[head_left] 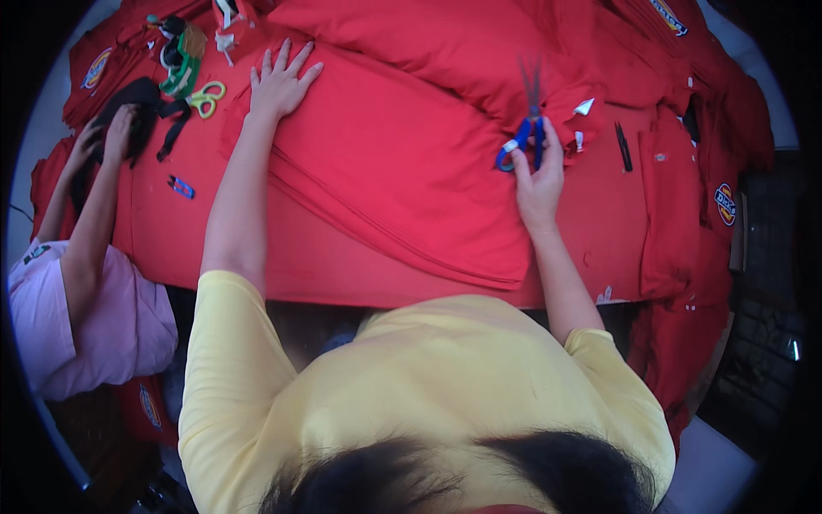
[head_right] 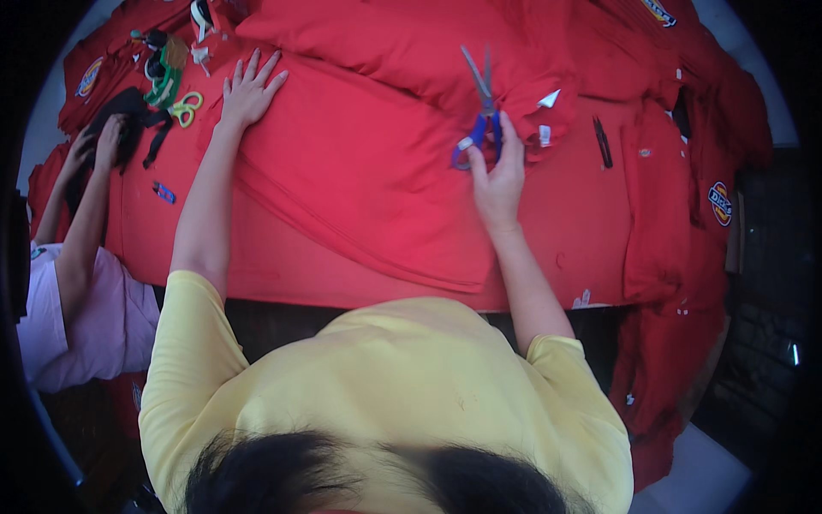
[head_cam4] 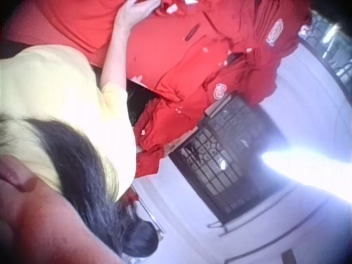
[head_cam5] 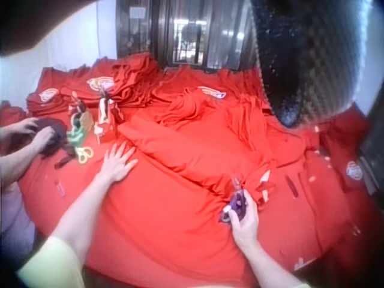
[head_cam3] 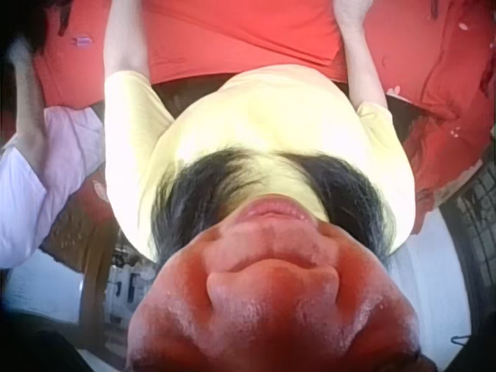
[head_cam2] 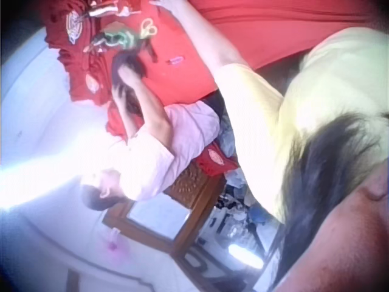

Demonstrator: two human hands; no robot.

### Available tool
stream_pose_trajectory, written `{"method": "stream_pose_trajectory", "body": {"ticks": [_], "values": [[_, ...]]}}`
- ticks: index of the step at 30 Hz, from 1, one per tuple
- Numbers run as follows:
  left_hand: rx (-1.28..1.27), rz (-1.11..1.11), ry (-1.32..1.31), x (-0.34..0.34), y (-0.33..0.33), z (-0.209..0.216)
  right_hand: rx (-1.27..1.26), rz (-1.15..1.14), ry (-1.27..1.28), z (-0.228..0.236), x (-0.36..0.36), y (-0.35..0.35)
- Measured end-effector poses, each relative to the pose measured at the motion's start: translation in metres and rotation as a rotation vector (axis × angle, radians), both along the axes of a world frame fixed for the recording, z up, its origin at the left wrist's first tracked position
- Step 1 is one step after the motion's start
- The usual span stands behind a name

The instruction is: The person uses shears to trim excess threads and labels from several red shirts on a table, handling them one at a time and flattening the fabric by hand.

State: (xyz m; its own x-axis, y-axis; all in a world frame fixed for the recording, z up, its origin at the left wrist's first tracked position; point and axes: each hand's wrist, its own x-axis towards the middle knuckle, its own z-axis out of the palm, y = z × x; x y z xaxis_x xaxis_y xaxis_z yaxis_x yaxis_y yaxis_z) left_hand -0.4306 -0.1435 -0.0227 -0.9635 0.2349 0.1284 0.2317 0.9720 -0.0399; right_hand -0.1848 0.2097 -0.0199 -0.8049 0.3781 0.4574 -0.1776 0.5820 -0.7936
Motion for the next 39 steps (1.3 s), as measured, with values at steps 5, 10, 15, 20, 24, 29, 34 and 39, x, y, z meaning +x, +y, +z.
{"method": "stream_pose_trajectory", "body": {"ticks": [5, 10, 15, 20, 24, 29, 34, 39], "values": [[-0.166, 0.120, -0.011, -0.055, 0.019, 0.016, 0.163, -0.103, -0.020, 0.004, -0.056, -0.018], [0.003, 0.183, 0.064, -0.019, 0.028, 0.017, 0.171, -0.134, -0.021, 0.000, -0.071, -0.009], [0.235, 0.006, 0.160, 0.144, 0.029, -0.010, 0.115, -0.063, 0.002, 0.005, -0.070, -0.009], [0.301, -0.048, 0.094, 0.237, 0.059, -0.006, 0.007, 0.051, -0.081, 0.031, -0.038, -0.010], [0.390, 0.001, 0.174, 0.249, 0.067, -0.001, -0.270, 0.404, -0.145, 0.038, 0.003, -0.020], [0.437, 0.130, 0.251, 0.207, 0.057, 0.002, -0.269, 0.615, -0.337, -0.003, 0.057, -0.022], [0.232, 0.233, 0.271, 0.177, 0.043, -0.002, -0.438, 0.714, -0.364, 0.006, 0.076, -0.019], [0.346, 0.377, 0.246, 0.161, 0.022, -0.016, -0.691, 0.715, -0.441, 0.007, 0.064, -0.019]]}}
